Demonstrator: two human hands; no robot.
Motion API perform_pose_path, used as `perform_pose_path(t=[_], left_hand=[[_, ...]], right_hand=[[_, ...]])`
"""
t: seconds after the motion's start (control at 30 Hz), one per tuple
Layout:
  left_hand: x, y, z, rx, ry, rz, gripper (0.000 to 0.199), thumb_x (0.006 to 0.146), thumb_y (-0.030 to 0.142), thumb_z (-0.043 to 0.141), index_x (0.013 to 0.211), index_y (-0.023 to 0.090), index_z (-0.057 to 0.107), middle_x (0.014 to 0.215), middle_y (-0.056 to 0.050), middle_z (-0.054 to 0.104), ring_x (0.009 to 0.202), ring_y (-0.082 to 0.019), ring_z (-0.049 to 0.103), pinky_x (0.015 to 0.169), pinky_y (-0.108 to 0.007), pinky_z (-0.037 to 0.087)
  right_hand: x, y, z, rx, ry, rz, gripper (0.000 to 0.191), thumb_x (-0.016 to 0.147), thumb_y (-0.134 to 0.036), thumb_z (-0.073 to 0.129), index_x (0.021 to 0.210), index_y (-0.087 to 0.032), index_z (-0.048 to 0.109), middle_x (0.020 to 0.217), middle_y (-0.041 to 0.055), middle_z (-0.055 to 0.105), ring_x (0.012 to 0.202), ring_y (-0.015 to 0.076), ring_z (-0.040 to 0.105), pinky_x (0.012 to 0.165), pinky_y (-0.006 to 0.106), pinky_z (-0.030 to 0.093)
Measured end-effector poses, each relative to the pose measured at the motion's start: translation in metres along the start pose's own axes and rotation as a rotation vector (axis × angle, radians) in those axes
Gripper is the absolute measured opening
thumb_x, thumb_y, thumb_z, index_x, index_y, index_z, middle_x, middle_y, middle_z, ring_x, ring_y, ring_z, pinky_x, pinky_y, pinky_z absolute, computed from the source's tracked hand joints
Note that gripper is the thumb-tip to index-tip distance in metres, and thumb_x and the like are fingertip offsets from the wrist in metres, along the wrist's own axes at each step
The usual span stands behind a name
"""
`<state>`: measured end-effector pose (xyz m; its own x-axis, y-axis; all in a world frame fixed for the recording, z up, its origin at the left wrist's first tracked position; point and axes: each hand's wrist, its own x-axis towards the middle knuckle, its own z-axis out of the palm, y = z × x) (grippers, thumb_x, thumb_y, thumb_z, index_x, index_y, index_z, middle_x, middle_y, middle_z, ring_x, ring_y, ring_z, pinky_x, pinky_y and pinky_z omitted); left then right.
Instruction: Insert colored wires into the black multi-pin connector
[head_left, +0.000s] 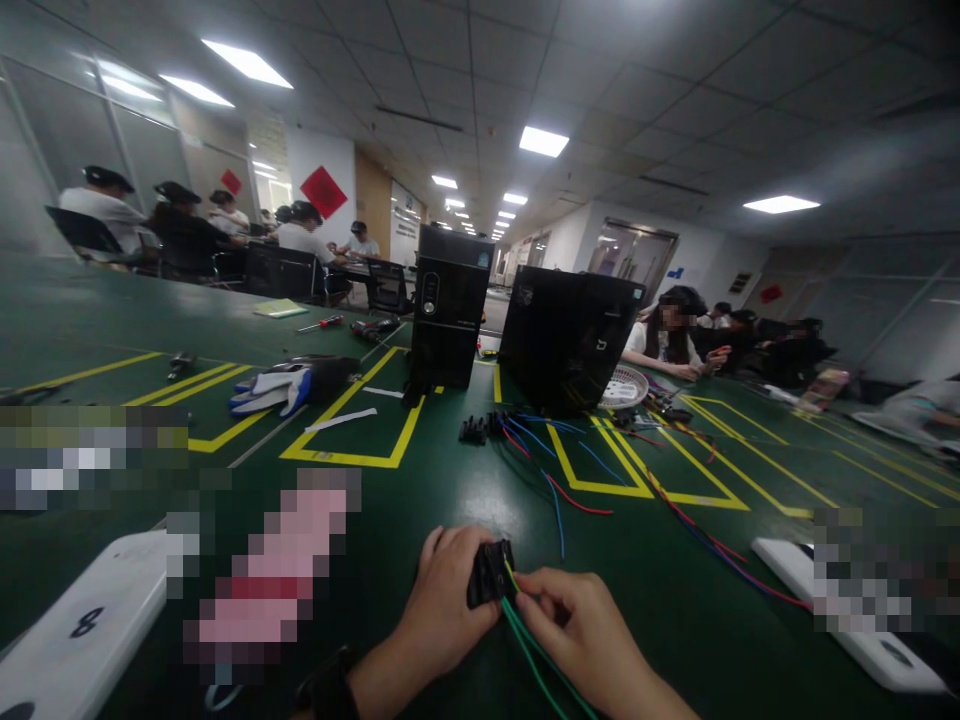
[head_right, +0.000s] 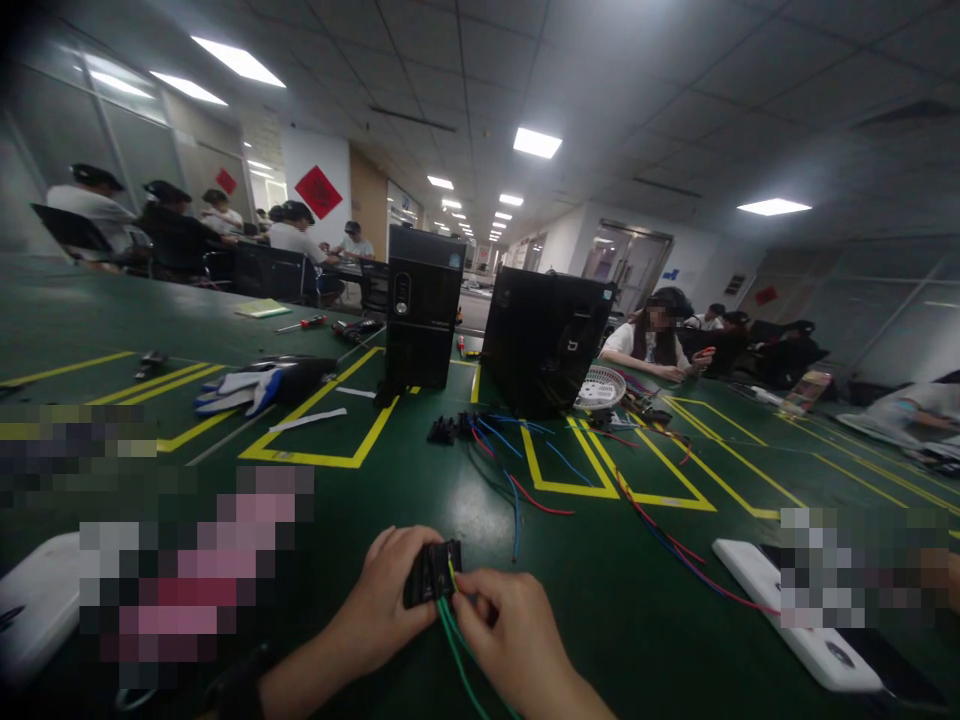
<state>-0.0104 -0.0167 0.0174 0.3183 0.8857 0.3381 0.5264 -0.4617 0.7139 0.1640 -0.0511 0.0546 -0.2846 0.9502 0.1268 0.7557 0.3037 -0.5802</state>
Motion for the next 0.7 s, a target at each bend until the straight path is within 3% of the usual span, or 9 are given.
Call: perform_pose_path(t=[0.3, 0.47, 0.6, 0.7], left_hand=[[0.001, 0.002, -0.001, 0.003, -0.030, -0.015, 0.033, 0.066, 0.021, 0.067, 0.096, 0.026, 0.053, 0.096, 0.001, 0.060, 0.096, -0.024, 0.052, 0.098, -0.045, 0.024], [0.001, 0.002, 0.000, 0.001, -0.049, -0.016, 0.037, 0.066, 0.022, 0.069, 0.099, 0.028, 0.052, 0.100, 0.001, 0.061, 0.099, -0.024, 0.052, 0.100, -0.046, 0.022], [0.003, 0.002, 0.000, 0.022, -0.058, -0.024, 0.035, 0.066, 0.024, 0.069, 0.097, 0.027, 0.053, 0.099, 0.001, 0.060, 0.099, -0.024, 0.053, 0.100, -0.047, 0.023], [0.004, 0.002, -0.001, 0.031, -0.060, -0.024, 0.034, 0.066, 0.024, 0.068, 0.097, 0.026, 0.053, 0.097, 0.001, 0.060, 0.097, -0.024, 0.053, 0.099, -0.046, 0.023]], right_hand=[[0.001, 0.007, -0.011, -0.018, 0.032, 0.102, 0.022, 0.084, -0.028, 0.051, 0.081, -0.021, 0.071, 0.055, -0.0026, 0.056, 0.052, 0.0131, 0.051, 0.050, 0.023, 0.030], [0.004, 0.010, -0.013, 0.234, 0.033, 0.183, 0.026, 0.083, -0.033, 0.053, 0.072, -0.015, 0.067, 0.054, -0.0029, 0.050, 0.051, 0.0112, 0.044, 0.049, 0.022, 0.031], [0.006, 0.010, -0.009, 0.506, -0.047, 0.260, 0.030, 0.082, -0.041, 0.055, 0.074, -0.013, 0.063, 0.046, -0.0070, 0.042, 0.042, 0.0078, 0.035, 0.042, 0.019, 0.025], [0.006, 0.007, -0.005, 0.571, -0.092, 0.280, 0.032, 0.079, -0.043, 0.058, 0.078, -0.012, 0.063, 0.044, -0.0074, 0.043, 0.039, 0.0068, 0.033, 0.040, 0.019, 0.023]])
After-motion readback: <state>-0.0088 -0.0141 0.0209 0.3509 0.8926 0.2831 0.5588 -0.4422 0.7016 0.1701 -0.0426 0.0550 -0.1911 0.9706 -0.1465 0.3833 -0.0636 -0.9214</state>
